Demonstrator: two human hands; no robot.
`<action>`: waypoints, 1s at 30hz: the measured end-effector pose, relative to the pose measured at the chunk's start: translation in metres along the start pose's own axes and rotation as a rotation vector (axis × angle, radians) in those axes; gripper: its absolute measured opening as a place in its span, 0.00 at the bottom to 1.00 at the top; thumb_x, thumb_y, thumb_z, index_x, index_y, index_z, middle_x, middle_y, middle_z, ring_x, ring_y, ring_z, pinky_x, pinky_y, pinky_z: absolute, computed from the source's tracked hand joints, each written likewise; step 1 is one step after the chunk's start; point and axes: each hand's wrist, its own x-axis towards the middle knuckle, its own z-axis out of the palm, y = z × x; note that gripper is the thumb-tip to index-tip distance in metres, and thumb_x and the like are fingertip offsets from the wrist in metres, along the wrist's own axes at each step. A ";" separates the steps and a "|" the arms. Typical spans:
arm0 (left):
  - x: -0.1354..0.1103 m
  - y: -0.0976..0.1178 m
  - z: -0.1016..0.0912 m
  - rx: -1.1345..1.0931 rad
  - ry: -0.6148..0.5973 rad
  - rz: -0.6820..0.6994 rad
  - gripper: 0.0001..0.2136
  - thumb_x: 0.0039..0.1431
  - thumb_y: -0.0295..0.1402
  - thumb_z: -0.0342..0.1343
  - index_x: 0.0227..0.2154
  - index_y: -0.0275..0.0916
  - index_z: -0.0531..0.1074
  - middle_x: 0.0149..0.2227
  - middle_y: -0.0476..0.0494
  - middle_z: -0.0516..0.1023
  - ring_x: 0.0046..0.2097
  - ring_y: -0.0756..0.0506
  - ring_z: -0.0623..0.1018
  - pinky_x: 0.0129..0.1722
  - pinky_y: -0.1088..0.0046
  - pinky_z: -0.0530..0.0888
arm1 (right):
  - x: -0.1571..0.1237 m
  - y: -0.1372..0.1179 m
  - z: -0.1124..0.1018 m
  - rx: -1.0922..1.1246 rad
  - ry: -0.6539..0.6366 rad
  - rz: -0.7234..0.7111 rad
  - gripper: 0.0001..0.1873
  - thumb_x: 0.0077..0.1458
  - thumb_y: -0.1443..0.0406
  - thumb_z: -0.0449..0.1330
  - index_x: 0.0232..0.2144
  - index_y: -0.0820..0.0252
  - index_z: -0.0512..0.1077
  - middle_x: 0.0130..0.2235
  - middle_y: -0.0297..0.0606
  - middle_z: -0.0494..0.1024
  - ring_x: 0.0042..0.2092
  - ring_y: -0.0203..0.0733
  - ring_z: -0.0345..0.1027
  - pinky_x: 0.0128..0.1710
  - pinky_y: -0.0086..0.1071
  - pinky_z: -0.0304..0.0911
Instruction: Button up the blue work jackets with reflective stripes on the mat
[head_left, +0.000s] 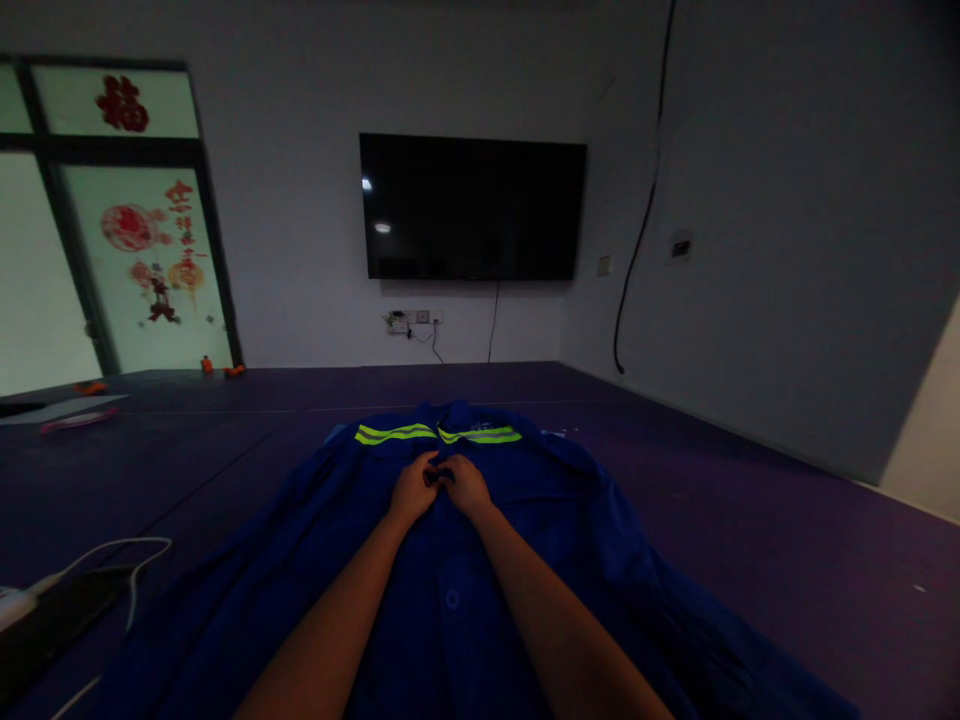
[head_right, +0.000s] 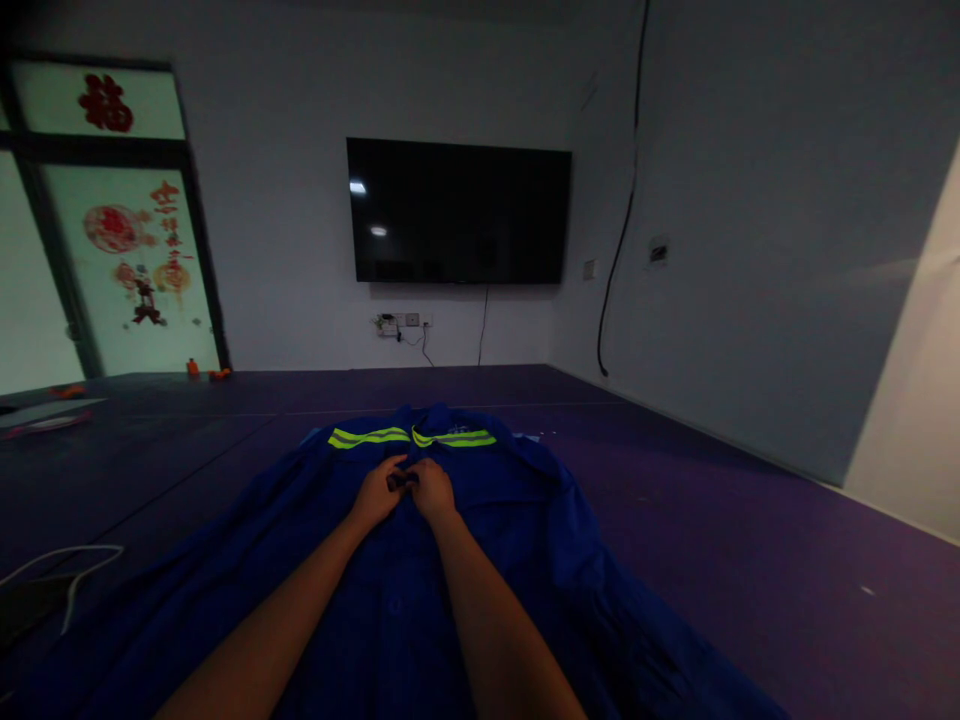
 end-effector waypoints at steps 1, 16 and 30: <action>0.000 0.001 0.000 0.005 -0.001 -0.004 0.27 0.43 0.20 0.56 0.49 0.38 0.63 0.32 0.47 0.76 0.27 0.53 0.73 0.30 0.78 0.69 | 0.000 0.000 -0.001 -0.015 0.001 0.007 0.13 0.47 0.71 0.57 0.37 0.56 0.73 0.42 0.39 0.73 0.47 0.41 0.64 0.46 0.31 0.57; -0.001 0.004 -0.001 0.145 -0.014 -0.044 0.21 0.46 0.27 0.57 0.47 0.37 0.66 0.30 0.45 0.76 0.28 0.50 0.73 0.28 0.77 0.67 | -0.005 -0.008 -0.009 -0.082 0.043 0.096 0.04 0.47 0.68 0.59 0.29 0.56 0.73 0.37 0.38 0.75 0.43 0.42 0.66 0.41 0.31 0.58; -0.002 0.005 -0.002 0.161 -0.025 -0.029 0.21 0.47 0.26 0.56 0.47 0.36 0.66 0.30 0.45 0.76 0.27 0.51 0.73 0.28 0.77 0.67 | -0.006 -0.012 -0.011 -0.169 0.011 0.111 0.03 0.49 0.66 0.58 0.28 0.57 0.72 0.36 0.39 0.75 0.41 0.42 0.67 0.38 0.30 0.58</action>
